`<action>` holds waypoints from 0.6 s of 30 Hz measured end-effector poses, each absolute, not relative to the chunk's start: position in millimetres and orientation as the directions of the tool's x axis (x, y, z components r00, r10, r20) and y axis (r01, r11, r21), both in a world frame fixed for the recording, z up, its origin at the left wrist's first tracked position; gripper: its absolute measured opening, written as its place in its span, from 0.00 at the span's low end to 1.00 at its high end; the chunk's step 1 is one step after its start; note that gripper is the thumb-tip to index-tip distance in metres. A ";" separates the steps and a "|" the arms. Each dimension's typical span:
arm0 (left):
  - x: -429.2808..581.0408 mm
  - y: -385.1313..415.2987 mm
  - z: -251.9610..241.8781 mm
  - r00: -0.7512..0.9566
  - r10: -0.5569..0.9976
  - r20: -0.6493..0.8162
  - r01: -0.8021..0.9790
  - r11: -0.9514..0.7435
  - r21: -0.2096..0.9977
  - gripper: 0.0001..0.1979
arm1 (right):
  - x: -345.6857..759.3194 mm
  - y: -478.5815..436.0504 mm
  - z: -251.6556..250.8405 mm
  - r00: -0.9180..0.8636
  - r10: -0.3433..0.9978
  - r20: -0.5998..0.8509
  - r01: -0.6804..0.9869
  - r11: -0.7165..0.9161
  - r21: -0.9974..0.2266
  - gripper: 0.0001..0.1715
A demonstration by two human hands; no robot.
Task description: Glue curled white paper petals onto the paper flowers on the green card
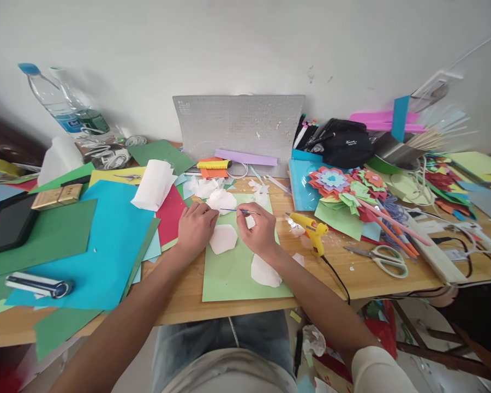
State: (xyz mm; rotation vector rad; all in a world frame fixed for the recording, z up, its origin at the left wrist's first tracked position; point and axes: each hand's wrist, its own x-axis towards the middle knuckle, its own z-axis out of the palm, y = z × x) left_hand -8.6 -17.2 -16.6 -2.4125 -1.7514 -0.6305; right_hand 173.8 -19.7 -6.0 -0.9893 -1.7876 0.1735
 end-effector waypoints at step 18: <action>-6.0 -17.8 -17.0 0.192 0.906 0.376 0.936 -0.285 0.209 0.15 | 173.6 -19.0 -1.5 -0.006 0.732 0.681 0.542 0.575 -0.614 0.08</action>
